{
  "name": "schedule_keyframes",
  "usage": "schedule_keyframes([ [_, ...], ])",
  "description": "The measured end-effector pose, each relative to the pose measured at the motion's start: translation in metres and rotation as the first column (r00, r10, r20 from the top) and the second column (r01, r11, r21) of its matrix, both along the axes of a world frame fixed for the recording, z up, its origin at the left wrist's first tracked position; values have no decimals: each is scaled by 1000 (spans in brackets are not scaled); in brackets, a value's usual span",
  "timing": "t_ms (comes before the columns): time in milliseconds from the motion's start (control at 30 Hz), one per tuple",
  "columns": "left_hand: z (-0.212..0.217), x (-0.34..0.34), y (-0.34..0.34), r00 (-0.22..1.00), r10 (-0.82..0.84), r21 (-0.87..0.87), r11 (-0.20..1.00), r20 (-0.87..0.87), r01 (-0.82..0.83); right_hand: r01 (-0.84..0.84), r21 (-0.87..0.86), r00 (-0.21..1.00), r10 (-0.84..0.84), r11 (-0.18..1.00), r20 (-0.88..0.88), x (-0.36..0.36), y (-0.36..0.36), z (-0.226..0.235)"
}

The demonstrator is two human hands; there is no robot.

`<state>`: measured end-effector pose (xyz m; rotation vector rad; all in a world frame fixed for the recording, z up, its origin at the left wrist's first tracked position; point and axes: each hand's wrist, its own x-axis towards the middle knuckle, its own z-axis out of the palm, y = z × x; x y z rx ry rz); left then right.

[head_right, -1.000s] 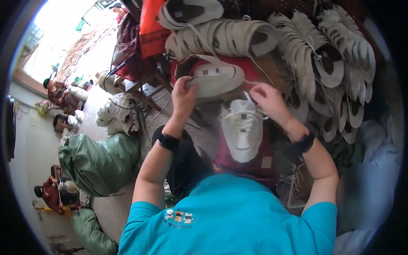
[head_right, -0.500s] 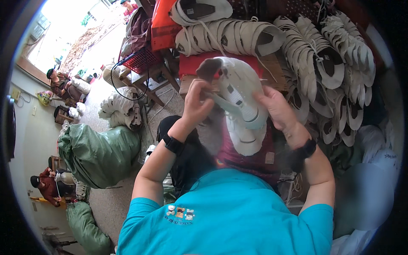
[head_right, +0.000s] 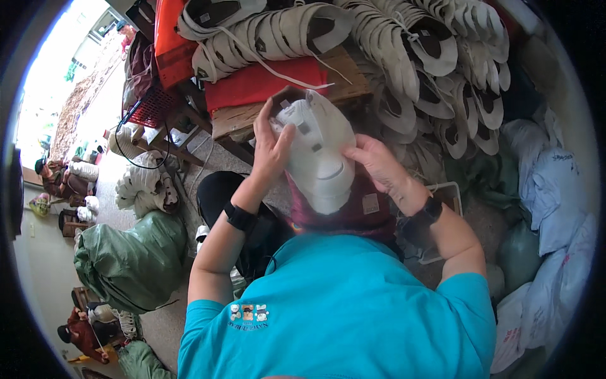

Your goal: The person sits on the floor and laces a white sneaker by hand. They repeatedly thread the laces through the eyelets, pull them tight, and adjust the fit. The person handles a second white sneaker briefly before returning to the first one.

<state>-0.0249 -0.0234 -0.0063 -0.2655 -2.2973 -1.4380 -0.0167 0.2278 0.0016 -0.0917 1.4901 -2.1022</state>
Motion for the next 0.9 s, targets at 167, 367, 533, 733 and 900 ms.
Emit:
schedule_keyframes([
  [167,10,-12,-11,985,-142,-74,986,95,149,-197,469,979,199,861,46,-17,22,19],
  [367,-3,-36,-13,920,-311,115,950,239,291,181,90,800,-93,979,-593,-84,-16,8],
  [533,-18,-25,-7,941,-162,30,987,296,160,311,211,606,-22,927,-795,-85,-53,-30],
  [733,-70,-44,-18,912,-89,149,988,401,31,271,316,646,71,909,-760,-84,-54,-53],
  [900,-83,-56,-21,907,-93,265,964,411,-21,104,281,932,6,954,-363,-82,16,-65],
])
